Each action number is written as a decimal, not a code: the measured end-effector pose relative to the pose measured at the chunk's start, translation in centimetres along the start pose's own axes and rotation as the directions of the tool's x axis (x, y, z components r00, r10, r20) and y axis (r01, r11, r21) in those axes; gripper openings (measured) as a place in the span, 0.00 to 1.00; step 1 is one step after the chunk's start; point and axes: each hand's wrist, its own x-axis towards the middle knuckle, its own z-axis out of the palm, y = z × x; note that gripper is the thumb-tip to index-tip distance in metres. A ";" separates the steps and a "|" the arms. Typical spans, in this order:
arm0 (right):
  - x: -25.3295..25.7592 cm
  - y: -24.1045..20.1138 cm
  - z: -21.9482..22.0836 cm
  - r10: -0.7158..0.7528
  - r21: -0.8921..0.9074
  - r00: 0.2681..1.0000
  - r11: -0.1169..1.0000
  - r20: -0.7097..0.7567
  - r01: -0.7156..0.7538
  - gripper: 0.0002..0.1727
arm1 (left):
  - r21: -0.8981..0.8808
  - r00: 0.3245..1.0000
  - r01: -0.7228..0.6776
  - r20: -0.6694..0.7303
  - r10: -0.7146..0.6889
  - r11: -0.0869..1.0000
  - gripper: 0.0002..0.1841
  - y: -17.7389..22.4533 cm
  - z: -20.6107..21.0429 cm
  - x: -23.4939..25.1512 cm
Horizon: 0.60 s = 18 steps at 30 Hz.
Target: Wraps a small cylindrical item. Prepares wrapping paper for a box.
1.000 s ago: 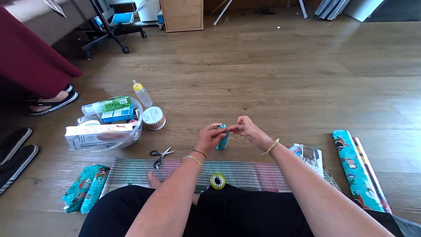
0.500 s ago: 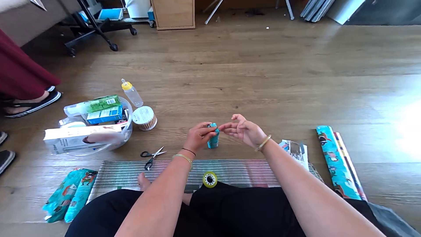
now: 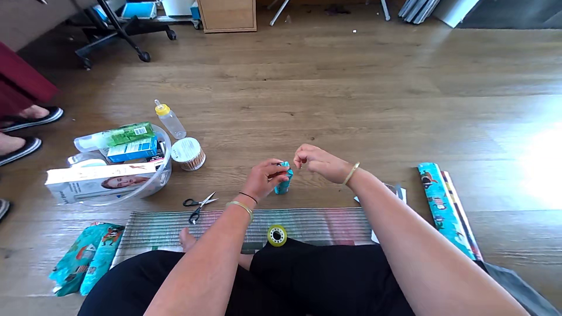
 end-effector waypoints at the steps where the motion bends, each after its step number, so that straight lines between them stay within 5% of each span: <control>1: 0.4 0.2 0.1 0.002 -0.017 1.000 1.000 0.011 -0.002 0.14 | 0.002 1.000 0.016 0.012 -0.016 1.000 0.13 0.4 -0.1 0.0; 18: 4.1 1.6 0.2 0.072 -0.154 0.985 0.987 0.158 -0.048 0.07 | 0.014 0.999 -0.025 0.027 0.024 1.000 0.13 0.2 0.2 0.2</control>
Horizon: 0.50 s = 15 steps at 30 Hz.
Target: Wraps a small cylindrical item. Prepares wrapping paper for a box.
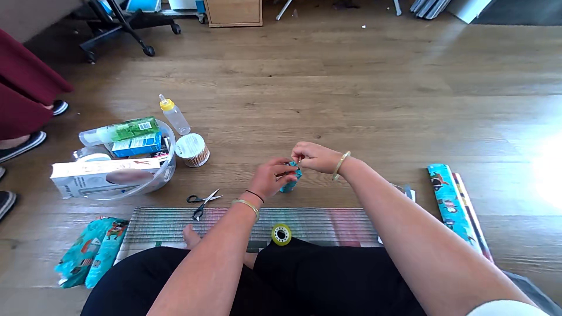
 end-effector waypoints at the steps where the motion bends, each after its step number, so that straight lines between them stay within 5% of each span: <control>1: 0.2 0.1 0.0 0.001 -0.006 1.000 1.000 0.006 -0.001 0.06 | -0.001 1.000 -0.001 -0.002 0.001 1.000 0.12 0.0 0.0 0.0; 15: 0.3 1.0 0.4 -0.001 0.028 1.000 1.000 0.011 0.001 0.12 | -0.028 0.999 0.035 0.011 -0.035 0.999 0.13 0.2 0.0 0.1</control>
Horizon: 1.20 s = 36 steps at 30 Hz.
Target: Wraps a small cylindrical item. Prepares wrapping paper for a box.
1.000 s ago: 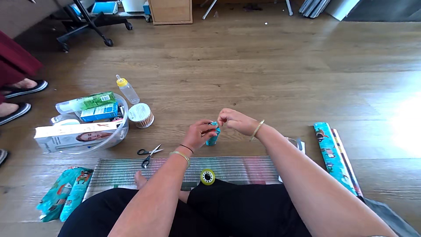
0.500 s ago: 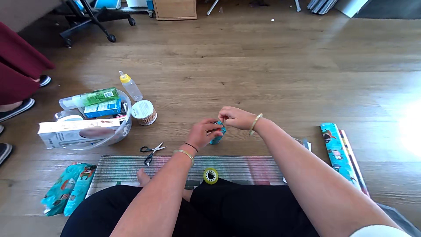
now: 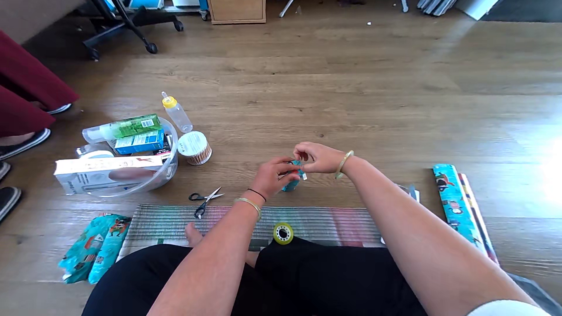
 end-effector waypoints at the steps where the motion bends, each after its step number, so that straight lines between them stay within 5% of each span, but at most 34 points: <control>1: 0.0 0.1 0.1 0.000 0.007 1.000 1.000 -0.002 0.000 0.12 | -0.002 1.000 0.000 -0.001 0.000 1.000 0.13 0.0 0.0 0.0; 25: 0.2 1.1 1.5 -0.049 0.043 0.997 0.998 -0.055 0.051 0.18 | -0.080 0.998 0.018 -0.065 -0.023 0.997 0.13 -0.3 0.6 -0.2; 31: 0.2 1.0 1.5 -0.038 0.044 0.999 0.998 -0.037 0.039 0.20 | -0.193 0.978 0.196 -0.028 -0.205 0.962 0.22 0.7 0.2 0.1; 36: 0.2 1.1 1.4 -0.047 0.025 0.998 0.999 -0.040 0.048 0.20 | -0.146 0.995 0.097 -0.002 -0.098 0.984 0.18 0.6 0.1 0.2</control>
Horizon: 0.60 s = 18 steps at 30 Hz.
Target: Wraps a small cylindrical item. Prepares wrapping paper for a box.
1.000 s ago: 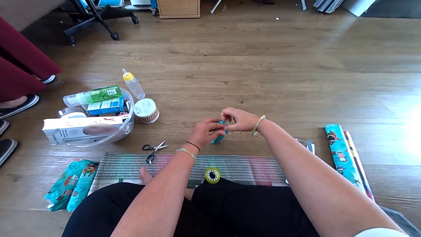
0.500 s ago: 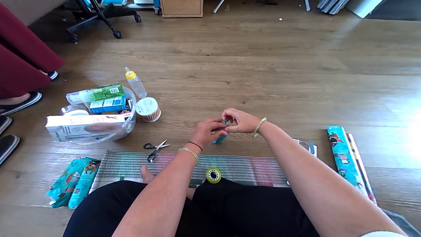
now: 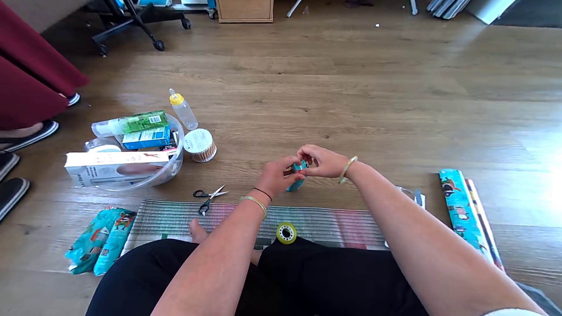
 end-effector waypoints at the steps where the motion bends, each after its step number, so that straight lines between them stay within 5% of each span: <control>1: 0.0 -0.1 0.0 0.000 -0.002 1.000 1.000 -0.001 0.000 0.20 | 0.009 0.999 -0.034 -0.009 0.034 0.999 0.17 -0.2 0.1 0.0; 18: -0.4 -0.1 0.3 -0.040 -0.112 0.997 0.993 -0.065 0.032 0.25 | 0.123 0.997 -0.035 -0.064 0.043 0.992 0.21 -0.5 -0.1 -0.3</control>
